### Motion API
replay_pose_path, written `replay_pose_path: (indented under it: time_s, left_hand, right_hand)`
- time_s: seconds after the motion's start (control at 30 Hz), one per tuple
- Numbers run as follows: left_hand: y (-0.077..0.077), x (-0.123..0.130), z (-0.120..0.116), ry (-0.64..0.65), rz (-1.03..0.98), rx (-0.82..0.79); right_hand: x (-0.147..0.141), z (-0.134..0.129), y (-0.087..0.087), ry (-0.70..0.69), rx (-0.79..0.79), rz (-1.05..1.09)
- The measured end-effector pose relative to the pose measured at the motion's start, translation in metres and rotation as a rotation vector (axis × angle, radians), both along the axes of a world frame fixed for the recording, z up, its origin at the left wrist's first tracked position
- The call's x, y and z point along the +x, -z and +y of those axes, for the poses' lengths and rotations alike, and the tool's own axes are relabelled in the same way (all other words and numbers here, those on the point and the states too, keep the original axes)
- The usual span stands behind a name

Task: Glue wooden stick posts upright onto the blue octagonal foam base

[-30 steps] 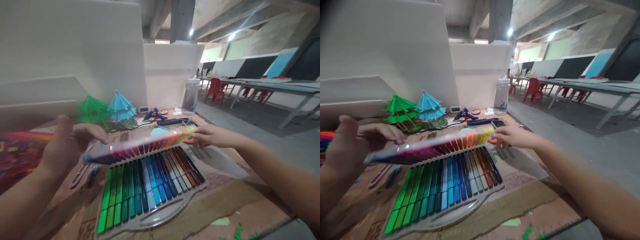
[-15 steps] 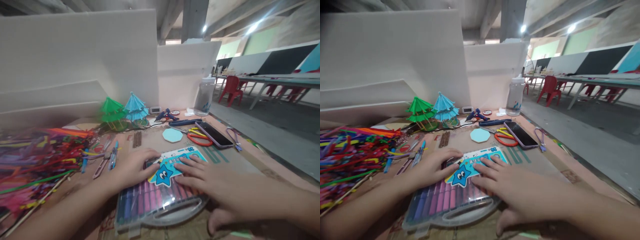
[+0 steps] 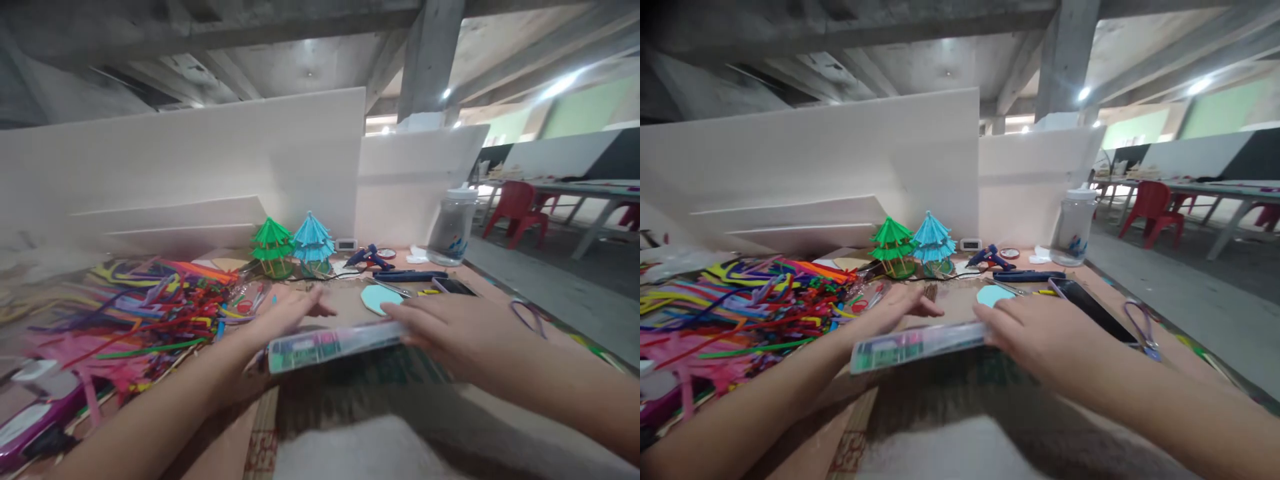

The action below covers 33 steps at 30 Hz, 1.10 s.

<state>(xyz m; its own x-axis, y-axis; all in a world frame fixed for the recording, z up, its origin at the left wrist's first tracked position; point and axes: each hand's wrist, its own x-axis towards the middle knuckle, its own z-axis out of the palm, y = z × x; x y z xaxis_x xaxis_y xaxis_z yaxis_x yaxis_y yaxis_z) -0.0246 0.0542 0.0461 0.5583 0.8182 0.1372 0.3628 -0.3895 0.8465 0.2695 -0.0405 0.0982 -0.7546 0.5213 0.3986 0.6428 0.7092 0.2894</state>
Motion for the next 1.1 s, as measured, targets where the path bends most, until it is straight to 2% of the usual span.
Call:
replay_pose_path:
  time_s: [0.13, 0.2, 0.27, 0.37, 0.43, 0.6, 0.7, 0.8, 0.97, 1.1]
  left_hand:
    - [-0.030, -0.021, 0.006, -0.092, -0.340, -0.036]
    - [-0.040, -0.025, -0.001, -0.121, -0.322, 0.090]
    - [-0.044, -0.025, -0.009, -0.161, -0.141, 0.320]
    - [-0.039, -0.023, -0.015, -0.233, 0.172, 0.632]
    - [-0.034, -0.022, -0.013, -0.274, 0.272, 0.720]
    - [-0.023, -0.025, -0.001, -0.335, 0.299, 0.859]
    - [-0.015, -0.025, 0.004, -0.353, 0.292, 1.054]
    - [-0.008, -0.024, 0.005, -0.375, 0.295, 1.203]
    - [-0.005, -0.021, -0.001, -0.388, 0.269, 1.294]
    - [-0.005, -0.018, -0.008, -0.376, 0.242, 1.267]
  right_hand:
    - [-0.015, 0.036, -0.023, 0.156, -0.081, 0.101]
    - [-0.022, 0.048, -0.025, 0.182, -0.126, 0.164]
    - [-0.025, 0.059, -0.023, 0.204, -0.166, 0.218]
    - [-0.022, 0.069, -0.017, 0.268, -0.192, 0.255]
    - [-0.016, 0.072, -0.013, 0.305, -0.186, 0.274]
    - [0.007, 0.074, -0.010, 0.351, -0.262, 0.327]
    - [0.016, 0.081, -0.005, 0.282, -0.269, 0.341]
    - [0.019, 0.088, 0.005, 0.221, -0.207, 0.380]
    - [0.019, 0.093, 0.019, 0.150, -0.058, 0.431]
    - [0.019, 0.088, 0.021, 0.151, -0.063, 0.429]
